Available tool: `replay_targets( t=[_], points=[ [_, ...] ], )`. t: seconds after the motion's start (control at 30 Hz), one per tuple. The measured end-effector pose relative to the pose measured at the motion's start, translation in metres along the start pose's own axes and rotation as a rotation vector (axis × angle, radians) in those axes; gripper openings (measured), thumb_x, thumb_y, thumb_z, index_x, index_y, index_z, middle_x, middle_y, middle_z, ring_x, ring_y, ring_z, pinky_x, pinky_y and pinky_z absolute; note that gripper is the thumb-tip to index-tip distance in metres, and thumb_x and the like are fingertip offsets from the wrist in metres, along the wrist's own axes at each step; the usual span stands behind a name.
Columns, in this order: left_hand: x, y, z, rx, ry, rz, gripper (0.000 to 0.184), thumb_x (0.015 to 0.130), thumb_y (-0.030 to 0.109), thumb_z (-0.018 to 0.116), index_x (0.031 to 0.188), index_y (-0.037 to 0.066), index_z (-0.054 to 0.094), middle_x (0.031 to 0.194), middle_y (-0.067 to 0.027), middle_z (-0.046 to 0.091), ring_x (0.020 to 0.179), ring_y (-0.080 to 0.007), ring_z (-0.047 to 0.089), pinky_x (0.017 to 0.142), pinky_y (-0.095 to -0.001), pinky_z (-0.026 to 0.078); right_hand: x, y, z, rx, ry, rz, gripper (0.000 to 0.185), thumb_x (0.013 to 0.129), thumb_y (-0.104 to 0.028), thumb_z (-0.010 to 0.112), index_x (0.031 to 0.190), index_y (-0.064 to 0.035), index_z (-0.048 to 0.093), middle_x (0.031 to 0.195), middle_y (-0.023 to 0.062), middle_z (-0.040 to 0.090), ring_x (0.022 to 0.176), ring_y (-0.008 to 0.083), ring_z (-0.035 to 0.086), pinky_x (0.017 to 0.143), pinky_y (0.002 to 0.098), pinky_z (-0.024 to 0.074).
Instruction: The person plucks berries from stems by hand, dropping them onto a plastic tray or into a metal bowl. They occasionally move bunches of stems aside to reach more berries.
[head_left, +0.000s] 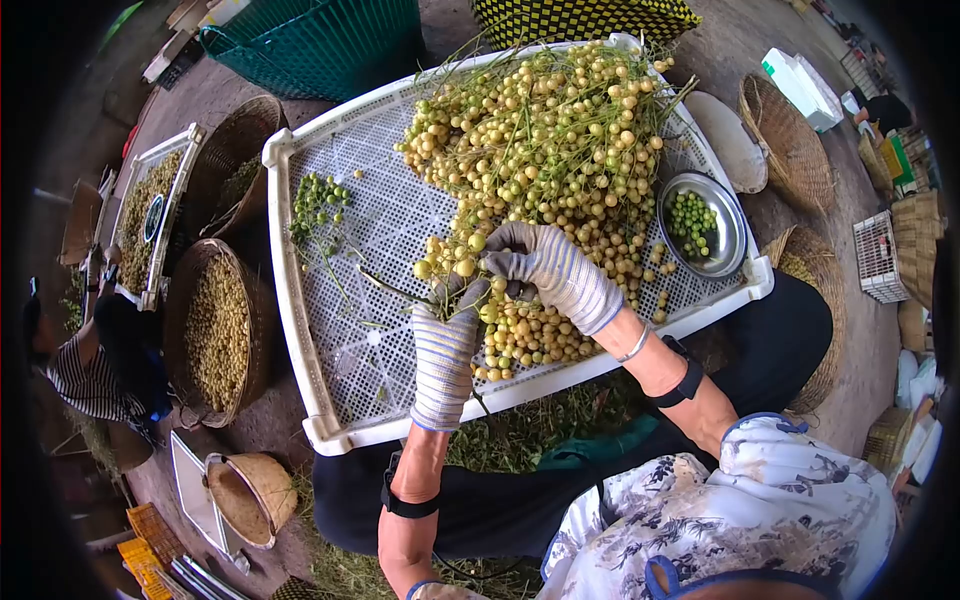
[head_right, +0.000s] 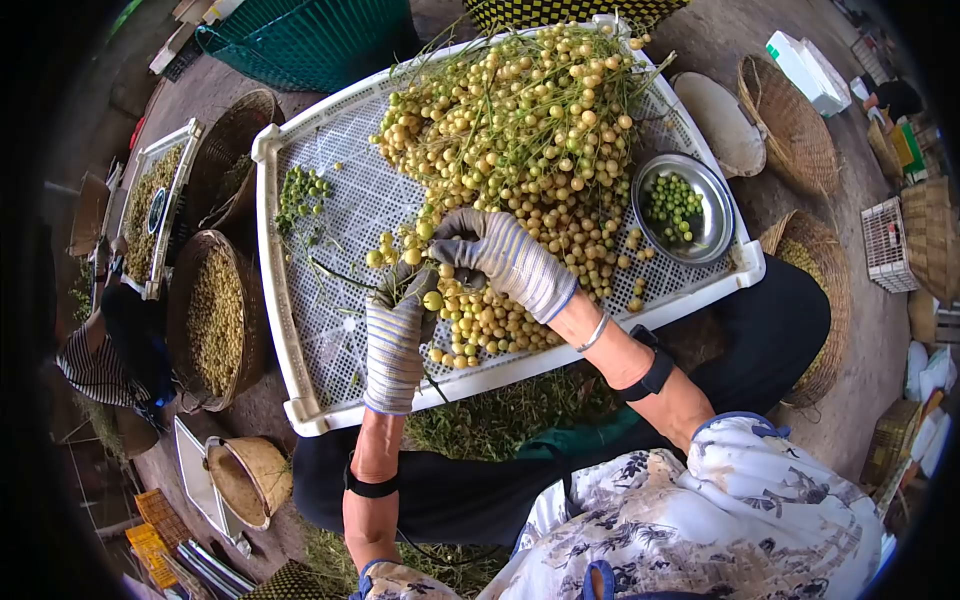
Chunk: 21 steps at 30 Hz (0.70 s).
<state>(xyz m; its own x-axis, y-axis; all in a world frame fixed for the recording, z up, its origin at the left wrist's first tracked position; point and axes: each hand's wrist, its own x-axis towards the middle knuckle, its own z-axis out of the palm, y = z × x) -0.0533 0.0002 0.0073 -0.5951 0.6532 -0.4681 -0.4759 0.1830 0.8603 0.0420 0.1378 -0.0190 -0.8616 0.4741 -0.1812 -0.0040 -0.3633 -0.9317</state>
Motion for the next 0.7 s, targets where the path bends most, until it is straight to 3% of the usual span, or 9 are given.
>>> replay_targets(
  t=[0.07, 0.17, 0.3, 0.37, 0.43, 0.53, 0.63, 0.67, 0.7],
  points=[
    [0.001, 0.000, -0.001, -0.099, -0.046, -0.025, 0.027, 0.088, 0.011, 0.068, 0.112, 0.002, 0.064, 0.088, -0.0006, 0.067, 0.067, -0.0045, 0.060, 0.055, -0.0178, 0.048, 0.000, 0.009, 0.000, 0.121, 0.048, 0.053, 0.024, 0.089, -0.028, 0.069, 0.099, -0.0056, 0.067, 0.074, -0.0025, 0.062, 0.061, 0.0022, 0.053, 0.050, 0.0163, 0.0395],
    [0.004, 0.002, 0.000, -0.166, -0.087, -0.067, 0.027, 0.087, 0.011, 0.068, 0.112, 0.001, 0.064, 0.092, -0.0023, 0.068, 0.071, -0.0067, 0.063, 0.059, -0.0186, 0.051, 0.004, 0.021, 0.001, 0.584, 0.121, 0.120, 0.024, 0.090, -0.027, 0.068, 0.100, -0.0061, 0.067, 0.070, -0.0039, 0.061, 0.056, 0.0027, 0.051, 0.049, 0.0165, 0.0388],
    [0.007, -0.003, 0.001, 0.054, -0.046, 0.025, 0.024, 0.087, 0.011, 0.068, 0.109, 0.001, 0.065, 0.086, -0.0025, 0.066, 0.065, -0.0067, 0.057, 0.055, -0.0202, 0.045, -0.008, -0.010, -0.005, 0.011, 0.014, 0.064, 0.031, 0.087, -0.031, 0.071, 0.102, -0.0041, 0.067, 0.071, -0.0032, 0.061, 0.059, 0.0028, 0.051, 0.051, 0.0174, 0.0387],
    [0.010, -0.013, 0.001, 0.138, -0.069, 0.149, 0.022, 0.087, 0.015, 0.069, 0.105, 0.003, 0.067, 0.073, 0.0034, 0.061, 0.050, -0.0025, 0.046, 0.044, -0.0182, 0.033, 0.000, -0.015, -0.004, -0.329, -0.056, -0.015, 0.038, 0.080, -0.039, 0.077, 0.098, -0.0065, 0.067, 0.064, -0.0056, 0.055, 0.054, 0.0027, 0.048, 0.048, 0.0190, 0.0353],
    [0.005, -0.010, 0.003, 0.130, -0.071, 0.138, 0.019, 0.088, 0.016, 0.069, 0.103, 0.005, 0.067, 0.068, 0.0056, 0.058, 0.045, -0.0010, 0.042, 0.040, -0.0178, 0.029, 0.002, -0.019, -0.005, -0.422, -0.069, 0.022, 0.034, 0.083, -0.034, 0.075, 0.100, -0.0062, 0.066, 0.067, -0.0065, 0.056, 0.054, 0.0030, 0.048, 0.049, 0.0178, 0.0357],
    [0.001, 0.003, 0.004, -0.004, -0.066, -0.015, 0.013, 0.089, 0.015, 0.067, 0.098, 0.006, 0.065, 0.064, 0.0063, 0.054, 0.044, -0.0014, 0.038, 0.040, -0.0190, 0.027, 0.002, 0.003, -0.015, 0.198, -0.061, 0.170, 0.030, 0.085, -0.029, 0.073, 0.103, -0.0059, 0.065, 0.072, -0.0063, 0.058, 0.059, 0.0027, 0.051, 0.052, 0.0163, 0.0369],
    [0.003, 0.005, 0.006, -0.095, -0.025, -0.085, 0.010, 0.090, 0.015, 0.065, 0.096, 0.007, 0.062, 0.062, 0.0068, 0.051, 0.042, -0.0017, 0.034, 0.039, -0.0197, 0.024, 0.000, 0.011, -0.014, 0.468, 0.029, 0.089, 0.030, 0.086, -0.028, 0.072, 0.106, -0.0065, 0.064, 0.082, -0.0044, 0.062, 0.068, 0.0021, 0.055, 0.055, 0.0166, 0.0411],
    [0.005, 0.001, 0.003, -0.102, 0.003, -0.074, 0.019, 0.089, 0.016, 0.067, 0.103, 0.003, 0.066, 0.073, 0.0043, 0.060, 0.052, -0.0002, 0.046, 0.043, -0.0168, 0.034, -0.009, -0.004, -0.012, 0.298, 0.055, 0.117, 0.027, 0.087, -0.027, 0.070, 0.105, -0.0069, 0.065, 0.089, -0.0012, 0.064, 0.076, 0.0032, 0.057, 0.059, 0.0176, 0.0454],
    [0.005, -0.003, 0.002, -0.075, 0.021, -0.058, 0.018, 0.089, 0.016, 0.066, 0.103, 0.004, 0.066, 0.072, 0.0044, 0.060, 0.051, -0.0004, 0.046, 0.043, -0.0171, 0.034, -0.008, 0.002, -0.011, 0.014, 0.061, -0.096, 0.027, 0.088, -0.027, 0.070, 0.104, -0.0067, 0.065, 0.088, -0.0009, 0.063, 0.075, 0.0037, 0.056, 0.059, 0.0176, 0.0448]
  ],
)
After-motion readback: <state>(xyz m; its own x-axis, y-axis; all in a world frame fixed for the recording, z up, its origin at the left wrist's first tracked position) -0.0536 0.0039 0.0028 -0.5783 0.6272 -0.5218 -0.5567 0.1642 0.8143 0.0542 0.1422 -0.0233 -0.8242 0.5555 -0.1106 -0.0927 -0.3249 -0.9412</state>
